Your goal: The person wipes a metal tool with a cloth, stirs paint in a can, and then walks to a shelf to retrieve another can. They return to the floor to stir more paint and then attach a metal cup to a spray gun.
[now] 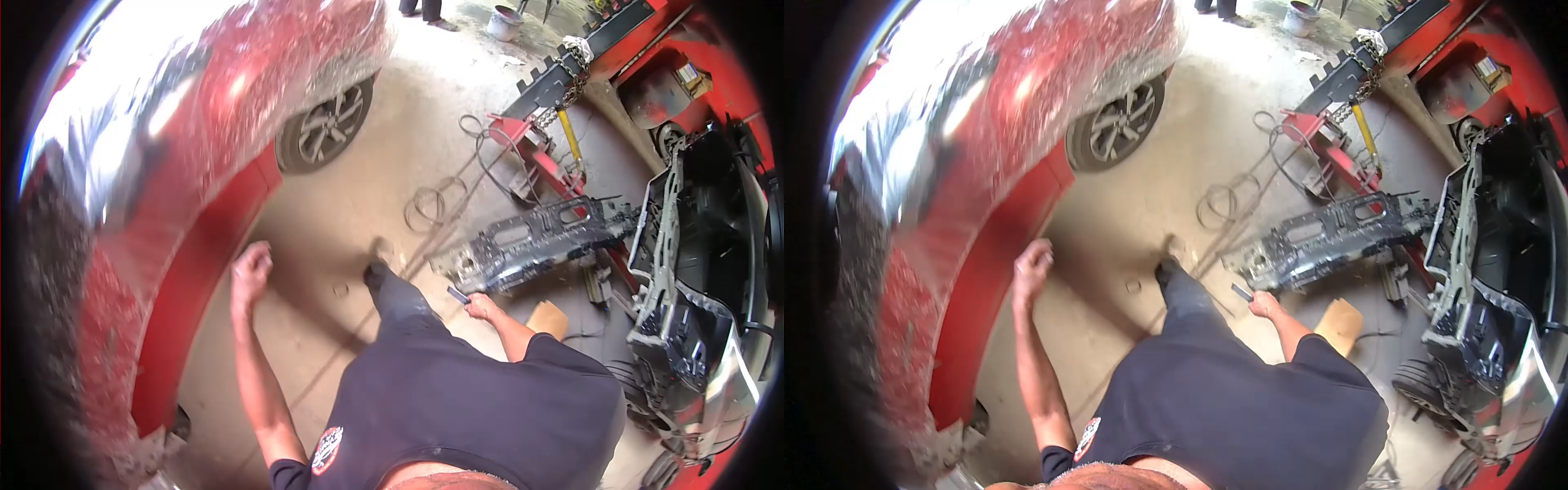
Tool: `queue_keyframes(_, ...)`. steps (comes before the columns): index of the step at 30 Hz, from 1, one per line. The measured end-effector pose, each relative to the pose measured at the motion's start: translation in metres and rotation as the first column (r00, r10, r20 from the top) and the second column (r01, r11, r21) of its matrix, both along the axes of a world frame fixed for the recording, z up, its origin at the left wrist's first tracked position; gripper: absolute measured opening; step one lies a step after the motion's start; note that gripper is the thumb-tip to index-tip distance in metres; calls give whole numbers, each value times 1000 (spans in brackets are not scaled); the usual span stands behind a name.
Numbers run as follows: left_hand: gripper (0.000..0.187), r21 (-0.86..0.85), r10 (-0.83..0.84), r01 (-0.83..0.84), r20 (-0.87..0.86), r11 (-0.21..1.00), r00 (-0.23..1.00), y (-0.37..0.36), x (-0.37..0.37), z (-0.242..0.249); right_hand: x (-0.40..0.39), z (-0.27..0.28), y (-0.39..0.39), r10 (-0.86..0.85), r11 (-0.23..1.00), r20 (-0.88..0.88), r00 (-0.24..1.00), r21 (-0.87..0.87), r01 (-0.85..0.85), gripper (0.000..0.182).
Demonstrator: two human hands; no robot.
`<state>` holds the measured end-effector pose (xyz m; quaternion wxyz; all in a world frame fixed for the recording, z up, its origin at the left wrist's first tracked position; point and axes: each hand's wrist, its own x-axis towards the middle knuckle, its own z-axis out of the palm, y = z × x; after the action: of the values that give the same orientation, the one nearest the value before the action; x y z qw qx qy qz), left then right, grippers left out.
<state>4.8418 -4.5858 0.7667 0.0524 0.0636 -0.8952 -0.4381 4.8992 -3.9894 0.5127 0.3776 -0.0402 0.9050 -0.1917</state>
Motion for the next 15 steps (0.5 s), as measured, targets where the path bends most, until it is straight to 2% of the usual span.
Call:
queue_keyframes(1,18,-30,-23,24,35,999,999,-8,-22,-24,-35,5,-12,-45,998,62,997,38,43,27)
queue_keyframes(2,16,31,23,-29,173,999,985,-15,-41,-47,-73,9,-23,-110,994,279,954,52,100,29)
queue_keyframes(3,16,58,89,-112,308,992,947,-19,-53,-68,-95,2,-33,-15,998,142,990,-51,23,29)
queue_keyframes(4,18,155,65,-132,376,979,924,-17,-66,-79,-111,-12,-32,65,990,4,998,-127,-64,30)
queue_keyframes(5,18,198,69,-156,389,968,919,-18,-79,-102,-148,9,-31,-5,987,-41,999,-162,-2,32)
queue_keyframes(6,18,237,87,-223,477,945,874,-6,-95,-99,-186,29,-29,-75,978,-84,994,-201,56,33)
queue_keyframes(7,19,266,78,-256,536,929,841,5,-113,-96,-216,86,-54,-294,930,15,956,-227,290,35)
queue_keyframes(8,19,352,53,-310,581,883,812,10,-131,-107,-243,101,-58,-339,918,-50,940,-236,318,37)
queue_keyframes(9,19,392,23,-326,610,860,792,22,-152,-109,-269,126,-61,-434,867,-4,901,-274,416,38)
queue_keyframes(11,19,490,-96,-282,613,825,784,47,-206,-108,-312,154,-68,-582,773,12,813,-300,558,39)
queue_keyframes(13,19,447,-229,-99,622,889,749,66,-272,-111,-343,147,-70,-620,759,-53,783,-292,582,39)
queue_keyframes(14,19,475,-306,-19,597,880,741,86,-311,-84,-355,142,-67,-639,751,-83,765,-286,595,38)
queue_keyframes(15,20,464,-344,35,602,885,720,97,-350,-77,-362,138,-65,-660,741,-122,741,-266,617,38)
